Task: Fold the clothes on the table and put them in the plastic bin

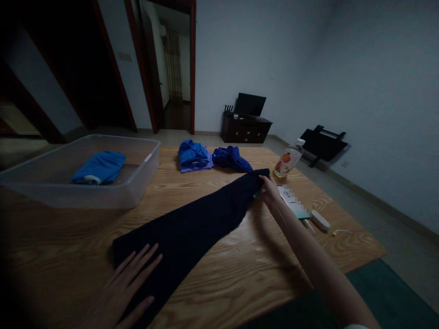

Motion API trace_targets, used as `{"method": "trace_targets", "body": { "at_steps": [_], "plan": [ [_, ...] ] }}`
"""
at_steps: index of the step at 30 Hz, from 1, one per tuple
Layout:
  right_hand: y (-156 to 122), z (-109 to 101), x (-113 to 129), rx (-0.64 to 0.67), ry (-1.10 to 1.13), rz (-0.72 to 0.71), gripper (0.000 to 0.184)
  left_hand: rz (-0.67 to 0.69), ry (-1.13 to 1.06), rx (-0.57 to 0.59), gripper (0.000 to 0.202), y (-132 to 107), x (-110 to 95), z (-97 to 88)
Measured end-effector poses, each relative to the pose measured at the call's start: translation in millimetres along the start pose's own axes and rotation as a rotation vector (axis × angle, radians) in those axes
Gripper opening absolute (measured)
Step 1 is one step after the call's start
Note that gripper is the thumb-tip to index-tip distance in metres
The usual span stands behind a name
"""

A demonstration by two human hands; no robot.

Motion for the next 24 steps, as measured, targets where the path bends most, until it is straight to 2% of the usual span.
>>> {"method": "trace_targets", "body": {
  "at_steps": [3,6,9,12,15,17,20,22,24],
  "plan": [
    [-18.8,18.9,-0.7,-0.019,-0.027,-0.126,0.024,-0.024,-0.092,-0.019,0.078,2.3,-1.9,-3.6],
    [-46.2,40.4,7.0,0.004,-0.116,-0.284,0.043,-0.154,-0.356,0.001,0.066,5.1,2.0,-9.2],
    [-82.7,66.3,24.6,0.097,-0.267,-0.470,0.051,-0.406,-0.802,0.085,0.056,19.9,7.0,-13.9],
    [-129.5,99.0,38.2,0.265,-0.575,-0.787,0.049,-0.642,-1.367,0.127,0.062,50.4,8.1,-21.2],
    [-176.9,127.1,32.5,0.430,-0.778,-1.086,0.056,-0.784,-1.872,0.228,0.065,84.1,8.8,-33.5],
    [-205.0,140.1,20.5,0.560,-0.827,-1.227,0.063,-0.859,-2.077,0.269,0.067,98.7,12.6,-42.9],
    [-242.6,152.2,1.7,0.743,-0.868,-1.393,0.066,-0.947,-2.138,0.198,0.067,102.9,18.8,-53.3],
    [-265.2,157.9,-7.2,0.847,-0.856,-1.495,0.062,-0.976,-2.014,0.108,0.064,96.7,20.0,-56.9],
    [-283.9,164.0,-13.4,0.900,-0.827,-1.589,0.056,-0.967,-1.782,0.051,0.060,88.5,20.3,-58.8]
  ]
}}
Point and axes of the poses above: each hand's wrist, its own y-axis towards the middle knuckle, its own z-axis out of the palm, x = y × z, the point moved 3 cm from there along y, towards the middle knuckle, and after that the axes turned 8 degrees about -y, right-handed, at the moved point
